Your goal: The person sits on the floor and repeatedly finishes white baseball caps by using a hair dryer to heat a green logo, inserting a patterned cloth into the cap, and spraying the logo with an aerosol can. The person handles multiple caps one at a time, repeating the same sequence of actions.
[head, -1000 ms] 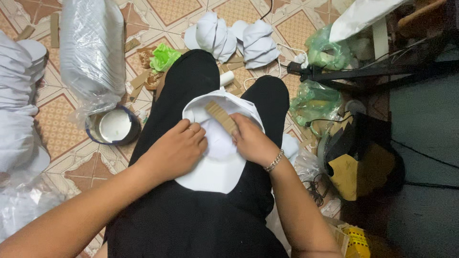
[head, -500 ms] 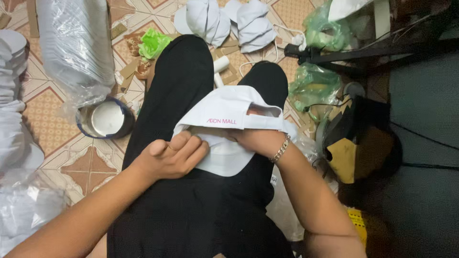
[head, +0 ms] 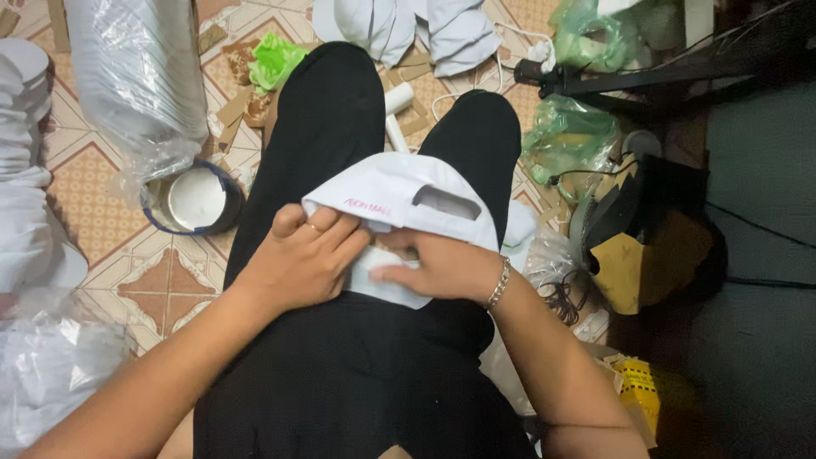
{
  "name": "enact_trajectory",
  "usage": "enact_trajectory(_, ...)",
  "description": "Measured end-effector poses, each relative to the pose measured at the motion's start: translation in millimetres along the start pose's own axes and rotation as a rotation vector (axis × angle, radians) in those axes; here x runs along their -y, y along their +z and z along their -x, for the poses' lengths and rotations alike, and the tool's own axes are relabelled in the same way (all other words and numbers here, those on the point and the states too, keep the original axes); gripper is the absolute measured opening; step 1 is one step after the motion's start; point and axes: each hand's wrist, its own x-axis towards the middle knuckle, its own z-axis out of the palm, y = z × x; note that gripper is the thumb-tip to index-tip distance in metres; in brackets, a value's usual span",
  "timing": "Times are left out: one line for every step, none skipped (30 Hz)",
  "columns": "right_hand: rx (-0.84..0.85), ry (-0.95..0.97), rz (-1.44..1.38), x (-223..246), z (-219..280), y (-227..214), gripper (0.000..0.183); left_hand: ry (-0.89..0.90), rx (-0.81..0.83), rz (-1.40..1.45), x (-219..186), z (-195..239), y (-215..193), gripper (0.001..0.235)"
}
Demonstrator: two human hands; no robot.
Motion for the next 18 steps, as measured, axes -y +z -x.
enact_trajectory(0.014,-0.039,0.101,3,-1,-1,0.04,0.008,0.004,-0.019,3,-3,0,0.027)
enact_trajectory(0.032,-0.075,0.198,5,-2,-2,0.043,0.015,0.011,-0.036,5,-6,0,0.028)
enact_trajectory(0.016,-0.074,0.155,7,-3,-2,0.041,0.021,0.018,-0.053,7,-8,1,0.029)
enact_trajectory(0.001,-0.073,0.113,9,-3,-1,0.04,0.016,-0.005,-0.038,7,-10,3,0.027)
enact_trajectory(-0.015,-0.072,0.07,10,-2,0,0.039,0.011,-0.029,-0.022,5,-12,5,0.026)
enact_trajectory(-0.017,-0.032,0.13,10,-1,2,0.039,0.004,-0.05,-0.007,5,-12,8,0.024)
enact_trajectory(-0.02,0.009,0.19,10,0,5,0.039,-0.041,-0.089,0.081,5,-11,10,0.026)
enact_trajectory(-0.025,0.048,0.252,8,2,7,0.039,-0.085,-0.13,0.167,7,-10,12,0.029)
enact_trajectory(-0.198,-0.074,0.283,6,5,10,0.04,-0.129,-0.171,0.254,8,-8,13,0.033)
enact_trajectory(-0.37,-0.197,0.312,5,10,14,0.041,-0.223,-0.238,0.284,10,-6,14,0.036)
enact_trajectory(-0.542,-0.323,0.339,4,16,20,0.042,-0.317,-0.306,0.314,13,-4,14,0.04)
enact_trajectory(-0.718,-0.322,0.307,2,20,26,0.036,-0.411,-0.373,0.344,15,-2,14,0.047)
enact_trajectory(-0.895,-0.321,0.273,0,22,33,0.032,-0.495,-0.357,0.504,19,-1,14,0.049)
enact_trajectory(-1.07,-0.325,0.238,-2,24,40,0.028,-0.578,-0.343,0.661,23,-1,14,0.053)
enact_trajectory(-1.205,-0.155,0.056,-5,25,47,0.039,-0.659,-0.326,0.819,27,-3,14,0.056)
enact_trajectory(-1.331,0.016,-0.133,-8,25,53,0.051,-0.706,-0.267,0.892,31,-6,14,0.059)
enact_trajectory(-1.44,0.19,-0.33,-13,23,57,0.062,-0.751,-0.205,0.965,34,-10,15,0.062)
enact_trajectory(-1.311,0.254,-0.42,-20,22,58,0.063,-0.8,-0.134,1.04,32,-12,15,0.066)
